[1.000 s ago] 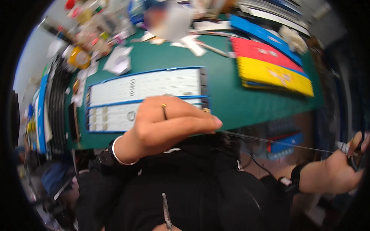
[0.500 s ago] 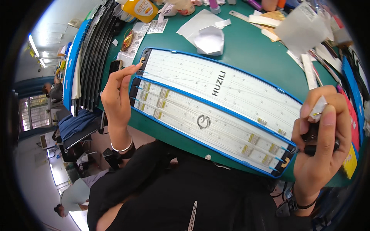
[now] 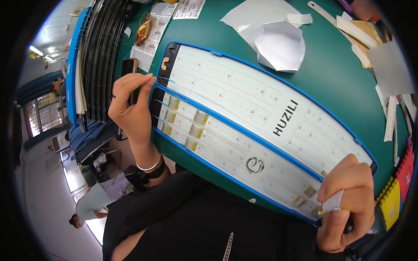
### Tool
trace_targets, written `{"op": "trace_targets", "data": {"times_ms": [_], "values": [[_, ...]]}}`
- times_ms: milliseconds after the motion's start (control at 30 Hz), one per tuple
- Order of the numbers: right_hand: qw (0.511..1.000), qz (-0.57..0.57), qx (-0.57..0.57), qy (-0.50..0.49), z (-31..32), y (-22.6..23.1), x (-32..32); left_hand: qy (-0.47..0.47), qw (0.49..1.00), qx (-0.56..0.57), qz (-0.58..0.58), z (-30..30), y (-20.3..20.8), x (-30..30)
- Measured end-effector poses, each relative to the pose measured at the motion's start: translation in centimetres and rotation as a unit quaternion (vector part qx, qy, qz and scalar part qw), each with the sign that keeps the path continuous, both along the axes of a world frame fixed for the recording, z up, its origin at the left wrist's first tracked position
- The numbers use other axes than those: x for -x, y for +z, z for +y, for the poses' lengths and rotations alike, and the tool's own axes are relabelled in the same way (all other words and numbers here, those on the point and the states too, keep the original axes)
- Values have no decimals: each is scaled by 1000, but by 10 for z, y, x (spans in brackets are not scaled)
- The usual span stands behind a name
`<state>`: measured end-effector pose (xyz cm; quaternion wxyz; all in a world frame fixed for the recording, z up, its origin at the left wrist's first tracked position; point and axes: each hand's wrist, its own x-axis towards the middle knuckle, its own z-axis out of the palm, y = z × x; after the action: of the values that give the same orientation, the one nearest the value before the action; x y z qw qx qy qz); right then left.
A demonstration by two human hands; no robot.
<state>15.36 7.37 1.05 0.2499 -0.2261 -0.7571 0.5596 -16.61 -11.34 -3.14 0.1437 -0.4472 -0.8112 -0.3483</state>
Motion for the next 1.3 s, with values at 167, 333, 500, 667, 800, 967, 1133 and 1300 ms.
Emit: {"op": "trace_targets", "data": {"times_ms": [167, 333, 500, 667, 800, 967, 1133, 1300], "values": [[999, -25, -18, 37, 4, -4, 3, -5, 1000, 11, 14, 0, -9, 6], [999, -20, 13, 21, -3, -3, 9, 18, 996, -26, -86, 1, -8, -1], [999, 0, 36, -15, -3, -4, 6, -9, 997, -43, -63, 4, -11, 5], [1000, -17, 7, 1, 4, -8, -5, 4, 999, 26, 23, 2, -5, 1], [999, -23, 1, 33, 7, -10, -3, -13, 1000, -21, -15, -4, -12, 8], [1000, -22, 12, 5, 3, -12, -5, -9, 997, -33, -69, -1, -15, 9], [1000, -24, 11, 10, 3, -16, -2, -8, 996, -10, -92, -5, -16, 9], [999, -34, 13, -2, 6, -13, -1, -31, 994, 6, -107, 1, -10, 7]]}}
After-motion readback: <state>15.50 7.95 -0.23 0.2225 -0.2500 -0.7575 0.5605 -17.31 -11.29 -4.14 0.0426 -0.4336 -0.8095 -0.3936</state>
